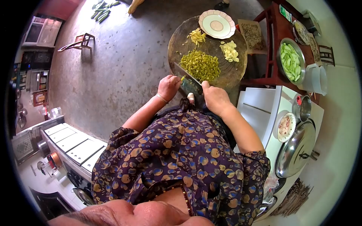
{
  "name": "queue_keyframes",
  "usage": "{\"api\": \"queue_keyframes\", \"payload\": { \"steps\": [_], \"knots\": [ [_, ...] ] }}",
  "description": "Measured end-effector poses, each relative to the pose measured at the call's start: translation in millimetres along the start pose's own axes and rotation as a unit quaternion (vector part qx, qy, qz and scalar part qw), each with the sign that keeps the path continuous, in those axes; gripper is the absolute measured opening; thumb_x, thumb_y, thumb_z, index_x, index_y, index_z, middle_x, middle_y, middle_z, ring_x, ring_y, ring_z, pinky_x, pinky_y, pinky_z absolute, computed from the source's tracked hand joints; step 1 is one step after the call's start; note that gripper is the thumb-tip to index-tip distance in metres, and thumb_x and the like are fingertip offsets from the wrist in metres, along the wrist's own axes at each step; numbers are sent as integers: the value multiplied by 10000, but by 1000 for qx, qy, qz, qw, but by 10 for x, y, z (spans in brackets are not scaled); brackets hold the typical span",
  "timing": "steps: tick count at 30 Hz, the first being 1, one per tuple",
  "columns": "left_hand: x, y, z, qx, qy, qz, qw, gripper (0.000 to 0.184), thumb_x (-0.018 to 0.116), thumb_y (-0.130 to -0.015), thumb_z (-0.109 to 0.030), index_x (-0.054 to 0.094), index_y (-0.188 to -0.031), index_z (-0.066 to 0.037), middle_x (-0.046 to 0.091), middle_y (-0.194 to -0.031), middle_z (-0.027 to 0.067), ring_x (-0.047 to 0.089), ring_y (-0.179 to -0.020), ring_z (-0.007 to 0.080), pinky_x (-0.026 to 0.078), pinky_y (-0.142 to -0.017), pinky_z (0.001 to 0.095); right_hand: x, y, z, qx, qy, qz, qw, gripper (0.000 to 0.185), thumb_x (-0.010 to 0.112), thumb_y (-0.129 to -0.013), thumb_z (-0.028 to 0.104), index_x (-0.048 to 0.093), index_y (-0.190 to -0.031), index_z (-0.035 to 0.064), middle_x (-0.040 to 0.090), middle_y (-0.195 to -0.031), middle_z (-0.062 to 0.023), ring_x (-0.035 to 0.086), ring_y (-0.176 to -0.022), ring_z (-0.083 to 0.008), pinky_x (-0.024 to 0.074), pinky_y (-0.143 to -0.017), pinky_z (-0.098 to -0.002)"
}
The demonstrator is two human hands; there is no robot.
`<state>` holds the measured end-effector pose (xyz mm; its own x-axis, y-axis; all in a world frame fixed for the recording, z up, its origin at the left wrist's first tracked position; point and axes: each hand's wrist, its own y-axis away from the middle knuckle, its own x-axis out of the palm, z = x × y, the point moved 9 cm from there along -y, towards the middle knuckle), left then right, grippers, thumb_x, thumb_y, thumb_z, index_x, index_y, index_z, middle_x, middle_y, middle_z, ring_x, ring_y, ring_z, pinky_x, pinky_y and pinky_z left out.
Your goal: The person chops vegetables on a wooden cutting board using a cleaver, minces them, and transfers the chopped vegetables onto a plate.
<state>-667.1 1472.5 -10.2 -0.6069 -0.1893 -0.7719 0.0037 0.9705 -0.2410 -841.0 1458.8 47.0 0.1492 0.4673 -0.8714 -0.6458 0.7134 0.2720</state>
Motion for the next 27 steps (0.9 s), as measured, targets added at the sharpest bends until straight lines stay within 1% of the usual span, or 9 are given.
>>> {"api": "queue_keyframes", "payload": {
  "steps": [5,9,13,16,17,20,22,23,27],
  "knots": [
    [19,-19,-24,5,-2,6,1000,84,699,-767,-163,662,-776,-88,631,-760,95,626,-749,294,510,-672,411,194,-66,-144,8,-8,33,999,198,517,-914,137,386,-990,10,614,-707,-239,611,-716,-446,463,-629,-542],
    [60,-75,-55,23,-21,-4,1000,108,707,-766,-178,656,-799,-89,639,-769,88,628,-762,287,507,-682,407,10,-35,-189,11,-2,-6,1000,221,528,-917,147,378,-1009,14,612,-702,-233,605,-695,-443,459,-616,-538],
    [122,-168,-117,-7,10,-14,1000,237,739,-746,-206,598,-892,-84,637,-785,84,621,-777,292,503,-689,394,-205,28,-158,7,4,-26,1000,221,532,-913,136,376,-1009,12,609,-694,-230,606,-683,-438,458,-605,-534],
    [-9,-66,-111,-21,8,-59,998,270,757,-732,-226,579,-880,-87,619,-796,84,613,-773,296,497,-683,395,-174,7,-98,-5,4,-15,1000,183,515,-891,96,398,-1002,9,623,-708,-220,625,-709,-420,474,-618,-527],
    [-10,-36,-89,-28,-5,-50,998,270,758,-734,-232,577,-875,-89,614,-797,83,611,-771,297,494,-678,396,-147,5,-92,-8,2,-10,1000,169,506,-880,78,409,-999,8,630,-715,-215,634,-723,-412,482,-625,-524],
    [-14,99,-62,-52,-35,-31,998,265,758,-739,-240,575,-864,-94,601,-793,81,604,-761,299,488,-664,401,136,-97,-195,0,17,37,999,215,534,-905,121,380,-1009,13,610,-706,-243,602,-688,-451,450,-612,-550],
    [-11,143,-79,-55,-41,-31,997,256,757,-744,-235,576,-863,-98,597,-780,79,602,-747,299,486,-654,403,72,-109,-199,-27,11,26,999,212,532,-904,120,382,-1004,8,610,-712,-250,602,-699,-456,448,-619,-553],
    [-34,142,-127,-53,-33,-29,998,216,740,-759,-217,584,-844,-94,605,-782,84,607,-739,297,488,-657,404,20,-87,-196,-39,8,20,999,211,531,-904,119,384,-1002,6,610,-714,-253,602,-705,-458,447,-623,-555],
    [-112,148,-175,-79,-47,-38,995,142,711,-776,-193,619,-824,-95,620,-800,86,620,-753,293,499,-672,404,-284,43,-288,-18,-67,-51,996,212,533,-911,134,387,-1007,13,610,-723,-257,601,-732,-461,449,-635,-551]
  ]
}}
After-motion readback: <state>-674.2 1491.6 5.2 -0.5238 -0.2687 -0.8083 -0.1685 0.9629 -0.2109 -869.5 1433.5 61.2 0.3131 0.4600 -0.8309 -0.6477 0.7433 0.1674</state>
